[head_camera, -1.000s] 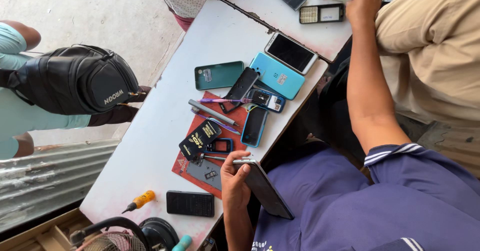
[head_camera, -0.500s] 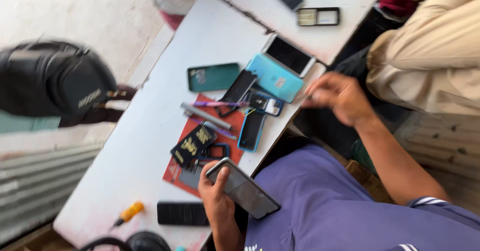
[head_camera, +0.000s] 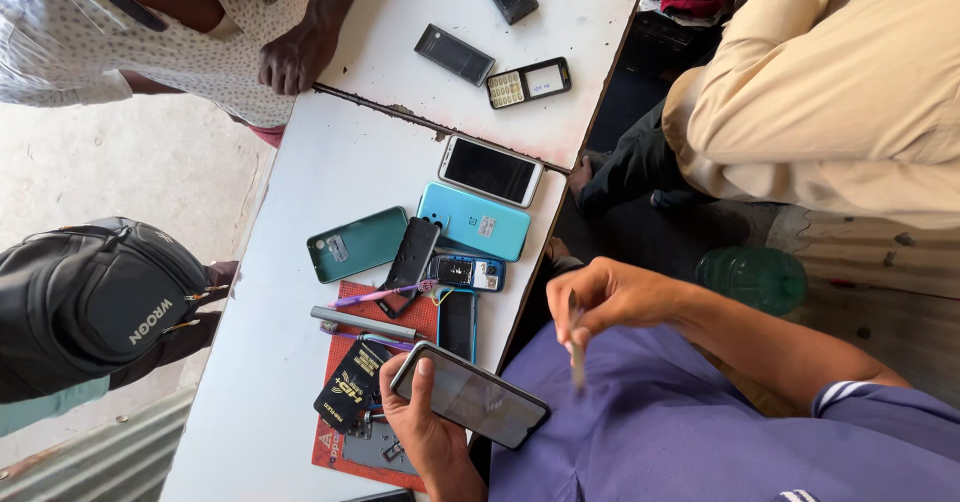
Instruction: The person uses a metal prying tool to separate the back cover from a smartphone. They then use a plastic card to pry along the edges and lift the back cover off, exposing the internal components.
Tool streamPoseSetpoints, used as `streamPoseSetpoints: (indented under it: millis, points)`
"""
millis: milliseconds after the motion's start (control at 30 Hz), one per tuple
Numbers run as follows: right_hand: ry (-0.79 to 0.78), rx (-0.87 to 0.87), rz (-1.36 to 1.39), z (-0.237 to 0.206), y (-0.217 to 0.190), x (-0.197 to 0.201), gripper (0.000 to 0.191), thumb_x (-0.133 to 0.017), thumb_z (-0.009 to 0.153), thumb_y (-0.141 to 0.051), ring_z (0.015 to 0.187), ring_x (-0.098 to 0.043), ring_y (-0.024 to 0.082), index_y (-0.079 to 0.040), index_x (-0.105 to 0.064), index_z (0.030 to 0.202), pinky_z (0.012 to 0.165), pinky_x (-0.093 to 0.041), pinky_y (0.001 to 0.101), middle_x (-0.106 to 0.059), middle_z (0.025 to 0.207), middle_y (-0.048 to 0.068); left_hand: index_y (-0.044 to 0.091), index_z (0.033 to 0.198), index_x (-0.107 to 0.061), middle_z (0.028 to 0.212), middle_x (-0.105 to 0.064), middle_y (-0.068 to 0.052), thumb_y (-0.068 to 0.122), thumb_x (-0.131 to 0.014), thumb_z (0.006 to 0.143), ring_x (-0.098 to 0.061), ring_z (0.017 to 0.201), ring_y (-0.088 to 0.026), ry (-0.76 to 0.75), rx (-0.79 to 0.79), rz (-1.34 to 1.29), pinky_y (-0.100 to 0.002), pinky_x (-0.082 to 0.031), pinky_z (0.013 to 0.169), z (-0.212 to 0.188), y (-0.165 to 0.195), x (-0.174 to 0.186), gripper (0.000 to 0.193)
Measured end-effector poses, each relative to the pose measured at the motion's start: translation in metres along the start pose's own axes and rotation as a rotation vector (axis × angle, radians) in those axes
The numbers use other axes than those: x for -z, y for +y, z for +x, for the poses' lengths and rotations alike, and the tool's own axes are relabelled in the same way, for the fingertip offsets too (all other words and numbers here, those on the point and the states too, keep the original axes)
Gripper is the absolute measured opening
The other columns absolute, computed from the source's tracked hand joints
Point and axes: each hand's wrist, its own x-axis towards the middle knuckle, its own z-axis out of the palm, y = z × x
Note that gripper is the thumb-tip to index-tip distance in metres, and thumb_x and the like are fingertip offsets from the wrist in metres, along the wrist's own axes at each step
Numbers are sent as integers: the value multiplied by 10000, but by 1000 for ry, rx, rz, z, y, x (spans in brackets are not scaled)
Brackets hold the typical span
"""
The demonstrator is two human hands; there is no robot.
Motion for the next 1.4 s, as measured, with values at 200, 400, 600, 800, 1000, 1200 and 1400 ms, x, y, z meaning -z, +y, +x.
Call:
streamPoseSetpoints:
  millis: [200, 400, 600, 800, 1000, 1200, 1400]
  points:
    - [-209, -198, -490, -3, -17, -16, 139, -733, 956, -80, 966, -702, 142, -14, -746, 1077, 871, -575, 300, -752, 1051, 62, -35, 1121, -662, 943, -707, -105, 41, -752, 899, -698, 798, -166, 14, 63, 23, -295, -583, 719, 4, -3, -23, 251]
    - [301, 0, -522, 14, -30, -32, 89, -666, 946, -55, 856, -756, 172, -20, -704, 1020, 748, -638, 301, -773, 995, 99, -56, 1060, -737, 934, -742, -83, 59, -829, 817, -695, 826, -142, -33, 22, 279, -259, -558, 783, -20, 8, -50, 285]
    - [262, 392, -560, 28, -40, -63, 190, -714, 939, 79, 1021, -732, 187, -4, -670, 1104, 902, -631, 295, -705, 1080, 130, -19, 1061, -751, 988, -780, -69, 6, -836, 850, -727, 896, -104, -199, 16, 294, -237, -587, 826, -50, 14, -71, 229]
    - [324, 318, -689, 26, -41, -73, 210, -722, 925, 98, 1058, -728, 187, 47, -682, 1125, 956, -625, 298, -714, 1097, 150, -19, 1094, -753, 1004, -777, -80, -10, -833, 874, -720, 902, -103, -218, -3, 272, -233, -580, 819, -55, 16, -68, 234]
    - [434, 198, -517, 20, -31, -73, 233, -739, 912, 60, 1029, -734, 161, 27, -663, 1130, 896, -624, 283, -753, 1088, 121, -26, 1087, -752, 1007, -778, -82, -15, -831, 869, -726, 904, -112, -246, 18, 262, -236, -580, 815, -56, 14, -65, 232]
    - [451, 234, -465, 16, -23, -71, 232, -747, 911, 41, 1024, -722, 132, 10, -663, 1125, 907, -612, 273, -748, 1082, 103, -29, 1077, -755, 1008, -773, -83, -23, -832, 861, -721, 907, -113, -252, 19, 264, -236, -580, 830, -55, 16, -66, 229]
    - [565, 131, -528, 19, -21, -71, 227, -796, 864, -30, 886, -731, 83, -15, -724, 1079, 789, -610, 241, -778, 979, 61, -24, 1032, -764, 873, -738, -20, 4, -830, 831, -638, 748, -66, -190, 136, 406, -191, -481, 652, -48, 14, -64, 213]
